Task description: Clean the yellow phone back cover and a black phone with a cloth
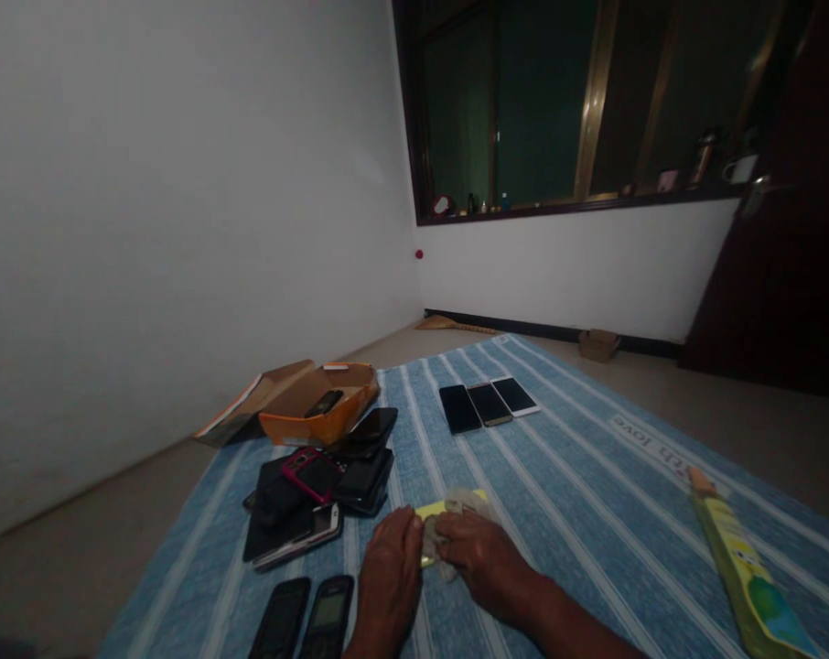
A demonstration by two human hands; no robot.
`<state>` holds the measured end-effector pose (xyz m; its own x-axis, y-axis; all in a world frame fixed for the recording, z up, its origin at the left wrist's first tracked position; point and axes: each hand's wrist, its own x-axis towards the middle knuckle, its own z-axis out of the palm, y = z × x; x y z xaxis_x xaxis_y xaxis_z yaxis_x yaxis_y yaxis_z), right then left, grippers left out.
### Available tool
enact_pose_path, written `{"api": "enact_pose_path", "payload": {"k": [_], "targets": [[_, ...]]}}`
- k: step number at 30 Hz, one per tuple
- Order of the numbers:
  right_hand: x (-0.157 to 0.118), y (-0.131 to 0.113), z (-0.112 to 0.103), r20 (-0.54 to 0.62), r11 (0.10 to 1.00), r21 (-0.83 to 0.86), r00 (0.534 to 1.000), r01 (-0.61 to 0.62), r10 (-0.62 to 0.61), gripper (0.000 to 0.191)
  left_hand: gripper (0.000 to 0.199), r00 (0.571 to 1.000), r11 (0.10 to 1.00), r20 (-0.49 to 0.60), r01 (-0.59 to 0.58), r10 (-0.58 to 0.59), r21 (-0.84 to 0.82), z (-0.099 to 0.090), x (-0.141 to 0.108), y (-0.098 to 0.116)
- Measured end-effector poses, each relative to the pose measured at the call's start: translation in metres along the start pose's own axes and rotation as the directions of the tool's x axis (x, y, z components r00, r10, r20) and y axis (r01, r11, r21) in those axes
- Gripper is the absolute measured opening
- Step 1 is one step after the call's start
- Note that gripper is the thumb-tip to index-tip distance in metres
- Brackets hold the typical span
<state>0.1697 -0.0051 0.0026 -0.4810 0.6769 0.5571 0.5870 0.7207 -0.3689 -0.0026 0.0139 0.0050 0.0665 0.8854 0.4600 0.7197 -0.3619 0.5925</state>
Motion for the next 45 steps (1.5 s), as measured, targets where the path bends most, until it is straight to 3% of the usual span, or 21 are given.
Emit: {"api": "enact_pose_path", "payload": {"k": [6,9,13,16,22,27,33,41,45], "targets": [[-0.02,0.013,-0.035,0.014,0.993,0.092,0.997,-0.077,0.076,0.03,0.037,0.998,0.998,-0.03,-0.047,0.048,0.04,0.003,-0.002,-0.001],[-0.025,0.015,-0.043,0.059,0.977,0.118,0.984,-0.176,0.17,0.033,0.035,0.998,0.996,-0.025,-0.055,0.057,0.069,0.004,-0.004,-0.003],[-0.033,0.012,-0.033,0.039,0.929,-0.01,0.928,-0.371,0.371,0.039,0.034,0.998,0.994,-0.008,-0.059,0.06,0.094,0.005,-0.005,-0.005],[-0.04,0.011,-0.015,-0.039,0.894,-0.133,0.904,-0.427,0.426,0.044,0.033,0.997,0.991,-0.017,-0.067,0.069,0.113,0.006,-0.006,-0.006],[-0.04,0.012,-0.007,-0.041,0.891,-0.239,0.921,-0.385,0.387,0.043,0.034,0.991,0.979,-0.017,-0.127,0.131,0.158,0.008,-0.007,-0.009],[-0.03,0.011,-0.016,-0.021,0.892,-0.167,0.906,-0.42,0.423,0.038,0.035,0.989,0.975,-0.03,-0.135,0.142,0.175,0.011,-0.007,-0.011],[-0.006,0.015,-0.011,-0.061,0.884,-0.117,0.892,-0.453,0.449,0.033,0.034,0.989,0.972,-0.021,-0.137,0.144,0.192,0.01,-0.008,-0.011],[-0.006,0.012,0.014,-0.068,0.888,-0.189,0.908,-0.418,0.413,0.039,0.033,0.985,0.972,-0.043,-0.155,0.165,0.178,0.013,-0.008,-0.016],[0.004,0.0,0.03,-0.015,0.932,-0.173,0.947,-0.318,0.32,0.04,0.034,0.991,0.982,-0.05,-0.115,0.124,0.148,0.014,-0.008,-0.019]]}}
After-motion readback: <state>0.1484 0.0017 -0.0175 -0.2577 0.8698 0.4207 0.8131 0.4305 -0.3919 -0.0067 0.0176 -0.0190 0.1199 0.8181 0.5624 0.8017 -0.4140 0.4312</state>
